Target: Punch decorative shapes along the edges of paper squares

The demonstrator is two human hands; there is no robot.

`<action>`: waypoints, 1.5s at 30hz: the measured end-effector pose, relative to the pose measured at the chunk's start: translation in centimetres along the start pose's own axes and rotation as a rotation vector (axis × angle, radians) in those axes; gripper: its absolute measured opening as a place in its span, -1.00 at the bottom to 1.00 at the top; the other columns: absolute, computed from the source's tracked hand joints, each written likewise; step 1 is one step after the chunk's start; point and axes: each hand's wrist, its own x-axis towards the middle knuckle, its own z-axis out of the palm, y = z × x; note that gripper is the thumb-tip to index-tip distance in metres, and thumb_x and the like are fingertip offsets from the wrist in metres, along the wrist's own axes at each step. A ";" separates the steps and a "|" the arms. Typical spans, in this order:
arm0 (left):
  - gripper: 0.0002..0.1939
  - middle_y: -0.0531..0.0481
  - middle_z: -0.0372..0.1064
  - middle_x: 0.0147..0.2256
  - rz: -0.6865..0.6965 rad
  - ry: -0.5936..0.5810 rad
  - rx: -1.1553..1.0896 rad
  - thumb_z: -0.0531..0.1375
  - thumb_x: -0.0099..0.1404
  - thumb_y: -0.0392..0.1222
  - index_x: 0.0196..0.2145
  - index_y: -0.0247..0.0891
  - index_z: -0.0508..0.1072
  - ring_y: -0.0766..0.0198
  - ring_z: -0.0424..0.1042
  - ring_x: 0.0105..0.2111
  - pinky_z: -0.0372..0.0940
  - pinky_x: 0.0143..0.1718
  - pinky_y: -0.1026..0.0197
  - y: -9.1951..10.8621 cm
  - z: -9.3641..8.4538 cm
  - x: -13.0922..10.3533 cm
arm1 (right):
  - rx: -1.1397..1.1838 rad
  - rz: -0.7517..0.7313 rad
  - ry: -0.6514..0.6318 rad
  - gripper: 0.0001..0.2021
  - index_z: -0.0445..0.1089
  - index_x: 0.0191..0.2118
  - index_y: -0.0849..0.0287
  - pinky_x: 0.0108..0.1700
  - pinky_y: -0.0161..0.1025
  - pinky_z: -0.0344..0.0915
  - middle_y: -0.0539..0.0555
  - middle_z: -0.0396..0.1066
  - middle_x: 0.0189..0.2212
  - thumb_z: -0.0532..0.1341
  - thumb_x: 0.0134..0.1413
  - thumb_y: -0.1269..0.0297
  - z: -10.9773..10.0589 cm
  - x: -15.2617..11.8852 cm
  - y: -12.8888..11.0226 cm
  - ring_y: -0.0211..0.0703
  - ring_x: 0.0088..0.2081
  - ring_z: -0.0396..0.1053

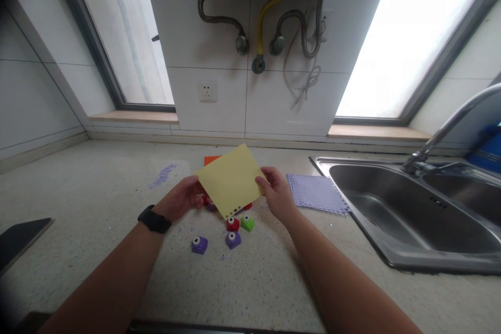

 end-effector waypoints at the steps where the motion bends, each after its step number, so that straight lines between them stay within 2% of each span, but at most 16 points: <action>1: -0.51 -0.14 0.53 -0.27 0.000 -0.002 -0.029 0.19 0.24 0.18 -0.10 -0.30 0.49 0.22 0.50 -0.43 0.29 -0.61 0.32 0.4 -0.1 -0.1 | 0.015 0.005 0.017 -0.69 0.40 -0.10 0.09 -0.40 -0.23 0.32 0.04 0.50 -0.32 0.33 0.13 0.03 0.0 0.1 -0.1 -0.17 -0.38 0.40; 4: -0.37 -0.23 0.55 -0.20 -0.035 -0.042 -0.082 0.08 0.23 0.32 -0.07 -0.30 0.50 0.11 0.55 -0.40 0.29 -0.64 0.28 1.4 -0.3 -0.5 | 0.047 0.028 0.031 -0.69 0.41 -0.13 0.09 -0.36 -0.20 0.37 0.05 0.53 -0.30 0.35 0.11 0.02 -0.1 0.2 -0.4 -0.14 -0.35 0.44; 7: -0.21 -0.31 0.56 -0.27 -0.119 -0.117 -0.099 -0.01 0.23 0.44 -0.04 -0.36 0.52 0.00 0.58 -0.43 0.27 -0.69 0.25 2.0 -0.3 -1.2 | 0.061 0.057 -0.025 -0.71 0.48 -0.19 0.11 -0.29 -0.16 0.42 0.08 0.57 -0.30 0.37 0.08 0.03 -0.2 0.1 -1.0 -0.11 -0.32 0.48; 10: -0.15 -0.33 0.58 -0.27 -0.230 -0.231 -0.098 0.04 0.19 0.48 0.02 -0.36 0.52 -0.06 0.59 -0.45 0.30 -0.70 0.22 1.9 0.1 -1.9 | 0.055 0.077 -0.087 -0.74 0.52 -0.22 0.10 -0.29 -0.16 0.42 0.07 0.59 -0.31 0.39 0.05 0.05 -0.2 -0.1 -1.7 -0.13 -0.34 0.49; 12: -0.23 -0.30 0.58 -0.25 -0.274 -0.275 -0.090 0.16 0.18 0.40 0.04 -0.33 0.52 0.01 0.58 -0.46 0.32 -0.68 0.24 1.6 0.6 -2.3 | 0.038 0.079 -0.115 -0.76 0.55 -0.23 0.09 -0.28 -0.17 0.42 0.06 0.60 -0.31 0.42 0.02 0.09 0.0 -0.2 -2.2 -0.13 -0.34 0.50; 15: -0.48 -0.27 0.58 -0.21 -0.318 -0.279 0.006 0.34 0.21 0.09 0.01 -0.31 0.54 0.18 0.53 -0.49 0.33 -0.65 0.32 1.3 1.7 -2.7 | 0.003 0.059 -0.126 -0.76 0.56 -0.23 0.08 -0.23 -0.18 0.42 0.06 0.59 -0.27 0.44 -0.03 0.11 0.5 -0.5 -2.8 -0.12 -0.27 0.50; 17: -0.57 -0.25 0.58 -0.21 -0.335 -0.259 0.104 0.37 0.22 -0.05 -0.01 -0.31 0.55 0.23 0.52 -0.46 0.33 -0.62 0.35 1.5 2.3 -2.8 | -0.016 0.042 -0.118 -0.73 0.55 -0.18 0.08 -0.24 -0.19 0.43 0.05 0.57 -0.27 0.41 0.01 0.08 0.8 -0.7 -3.0 -0.13 -0.27 0.50; 19: -0.59 -0.23 0.58 -0.24 -0.315 -0.220 0.169 0.36 0.24 -0.07 0.00 -0.31 0.55 0.21 0.52 -0.45 0.32 -0.62 0.35 2.1 2.4 -3.0 | -0.030 0.028 -0.098 -0.68 0.50 -0.08 0.08 -0.33 -0.22 0.41 0.04 0.53 -0.32 0.31 0.12 0.02 0.9 -0.6 -2.8 -0.17 -0.36 0.46; 21: -0.57 -0.21 0.58 -0.23 -0.279 -0.165 0.200 0.34 0.25 -0.04 0.02 -0.29 0.54 0.19 0.51 -0.44 0.33 -0.63 0.31 2.8 1.9 -3.3 | -0.050 0.011 -0.068 -0.64 0.43 -0.01 0.09 -0.44 -0.25 0.35 0.03 0.49 -0.34 0.17 0.25 -0.04 0.8 -0.4 -2.4 -0.23 -0.47 0.38; 24: -0.55 -0.19 0.56 -0.17 -0.223 -0.004 0.206 0.34 0.26 -0.01 0.04 -0.26 0.52 0.17 0.51 -0.42 0.37 -0.61 0.27 3.2 0.2 -4.4 | -0.120 -0.020 -0.055 -0.65 0.36 0.00 0.10 -0.49 -0.27 0.28 0.04 0.45 -0.32 0.04 0.33 -0.02 0.3 -0.1 -1.9 -0.26 -0.51 0.29; 28: -0.56 -0.09 0.53 -0.36 -0.196 0.204 0.178 0.35 0.25 0.00 0.01 -0.28 0.50 0.17 0.48 -0.46 0.37 -0.64 0.25 1.7 -2.4 -6.6 | -0.329 -0.090 -0.152 -0.78 0.43 -0.10 0.11 -0.35 -0.21 0.28 0.03 0.44 -0.39 0.14 0.29 0.14 -0.3 -0.2 -1.8 -0.20 -0.44 0.32; 31: -0.55 -0.13 0.53 -0.31 -0.200 0.275 0.158 0.36 0.22 0.04 -0.02 -0.26 0.50 0.14 0.48 -0.46 0.37 -0.66 0.22 0.1 -3.7 -7.7 | -0.511 -0.151 -0.245 -0.88 0.49 -0.17 0.09 -0.22 -0.16 0.26 0.05 0.48 -0.34 0.24 0.20 0.26 -0.4 -0.6 -1.7 -0.16 -0.36 0.34; 34: -0.52 -0.16 0.54 -0.22 -0.207 0.307 0.135 0.38 0.19 0.05 -0.01 -0.22 0.49 0.10 0.50 -0.42 0.37 -0.68 0.21 -0.7 -4.3 -7.9 | -0.644 -0.162 -0.296 -0.89 0.49 -0.18 0.09 -0.19 -0.15 0.24 0.07 0.50 -0.28 0.25 0.18 0.32 -0.3 -0.7 -1.2 -0.16 -0.32 0.36; 40: -0.55 -0.13 0.53 -0.19 -0.254 0.284 0.101 0.40 0.18 0.03 -0.05 -0.23 0.51 0.15 0.45 -0.43 0.38 -0.69 0.21 -1.0 -4.8 -7.3 | -0.780 -0.119 -0.297 -0.88 0.48 -0.19 0.14 -0.24 -0.17 0.26 0.11 0.51 -0.28 0.19 0.25 0.33 -0.7 -0.1 -0.3 -0.14 -0.33 0.38; 45: -0.54 -0.13 0.52 -0.16 -0.248 0.332 0.038 0.40 0.18 -0.03 0.01 -0.18 0.48 0.14 0.48 -0.42 0.36 -0.71 0.22 -1.0 -5.2 -7.1 | -0.773 -0.125 -0.380 -0.87 0.49 -0.16 0.12 -0.23 -0.17 0.30 0.10 0.52 -0.27 0.19 0.25 0.37 0.0 -0.3 -1.4 -0.16 -0.33 0.39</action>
